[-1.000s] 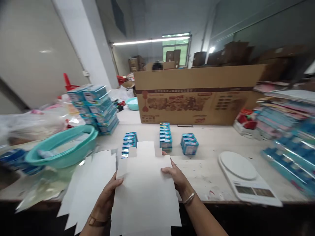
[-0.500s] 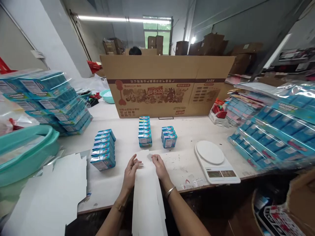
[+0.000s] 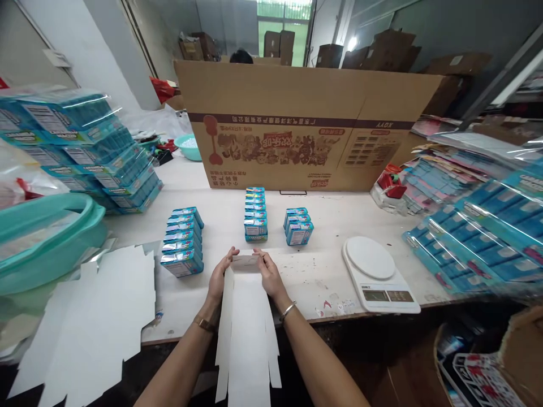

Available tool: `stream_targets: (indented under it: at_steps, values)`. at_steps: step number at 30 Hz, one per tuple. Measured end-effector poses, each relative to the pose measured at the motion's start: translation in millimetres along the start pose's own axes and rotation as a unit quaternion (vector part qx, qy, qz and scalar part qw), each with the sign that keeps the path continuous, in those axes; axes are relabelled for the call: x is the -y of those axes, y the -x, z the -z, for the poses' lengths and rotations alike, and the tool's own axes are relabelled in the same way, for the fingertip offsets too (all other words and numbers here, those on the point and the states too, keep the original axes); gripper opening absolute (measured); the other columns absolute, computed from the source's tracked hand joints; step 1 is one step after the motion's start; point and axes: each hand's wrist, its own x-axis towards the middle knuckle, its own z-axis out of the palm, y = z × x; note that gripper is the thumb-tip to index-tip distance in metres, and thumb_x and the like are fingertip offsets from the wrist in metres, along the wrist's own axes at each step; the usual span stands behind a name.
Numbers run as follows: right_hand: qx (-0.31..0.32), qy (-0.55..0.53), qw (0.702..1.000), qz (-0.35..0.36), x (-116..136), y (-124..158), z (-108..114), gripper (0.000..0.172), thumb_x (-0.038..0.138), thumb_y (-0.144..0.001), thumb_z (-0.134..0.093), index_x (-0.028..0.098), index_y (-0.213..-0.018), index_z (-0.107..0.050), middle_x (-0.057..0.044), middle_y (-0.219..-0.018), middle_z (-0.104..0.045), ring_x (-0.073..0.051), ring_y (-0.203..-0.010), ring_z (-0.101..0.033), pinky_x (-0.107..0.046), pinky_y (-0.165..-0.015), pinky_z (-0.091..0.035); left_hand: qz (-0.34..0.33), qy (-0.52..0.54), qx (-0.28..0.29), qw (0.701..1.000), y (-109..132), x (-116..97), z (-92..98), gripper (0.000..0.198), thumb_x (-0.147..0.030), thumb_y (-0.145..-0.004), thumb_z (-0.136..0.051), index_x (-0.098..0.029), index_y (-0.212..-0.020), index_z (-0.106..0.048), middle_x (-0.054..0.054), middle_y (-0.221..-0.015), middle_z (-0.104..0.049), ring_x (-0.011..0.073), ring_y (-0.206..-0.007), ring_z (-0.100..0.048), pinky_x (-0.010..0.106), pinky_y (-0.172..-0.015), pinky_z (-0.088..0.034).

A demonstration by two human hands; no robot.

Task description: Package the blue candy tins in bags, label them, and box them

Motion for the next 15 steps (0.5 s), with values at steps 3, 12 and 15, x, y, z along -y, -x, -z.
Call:
stream_targets:
  at_steps: [3, 12, 15]
  values:
    - [-0.038, 0.013, 0.999, 0.026, -3, -1, -11, 0.047, 0.064, -0.088, -0.049, 0.023, -0.108, -0.059, -0.009, -0.122, -0.064, -0.024, -0.118, -0.056, -0.038, -0.102, -0.042, -0.004, 0.002, -0.001, 1.0, -4, 2, 1.8, 0.031, -0.041, -0.077, -0.051, -0.016, -0.084, -0.068, 0.014, -0.12, -0.071, 0.0299, -0.129, -0.053, 0.042, -0.107, -0.04]
    - [0.072, 0.124, 0.989, 0.032, -3, -17, -1, 0.041, 0.06, -0.092, -0.039, 0.023, -0.088, -0.055, -0.01, -0.127, -0.065, -0.024, -0.122, -0.056, -0.038, -0.104, -0.038, 0.001, -0.032, -0.001, 1.0, -8, 4, -5.3, 0.026, -0.031, -0.075, -0.06, -0.019, -0.094, -0.073, 0.009, -0.12, -0.071, 0.028, -0.135, -0.047, 0.04, -0.111, -0.033]
    - [0.103, 0.19, 0.976, 0.028, 4, -26, 6, 0.033, 0.048, -0.095, -0.036, 0.021, -0.091, -0.055, -0.008, -0.119, -0.067, -0.023, -0.114, -0.06, -0.037, -0.099, -0.043, 0.008, -0.03, 0.005, 1.0, -11, 8, -4.2, 0.03, -0.02, -0.071, -0.057, -0.02, -0.096, -0.074, 0.009, -0.127, -0.068, 0.0269, -0.142, -0.038, 0.04, -0.115, -0.028]
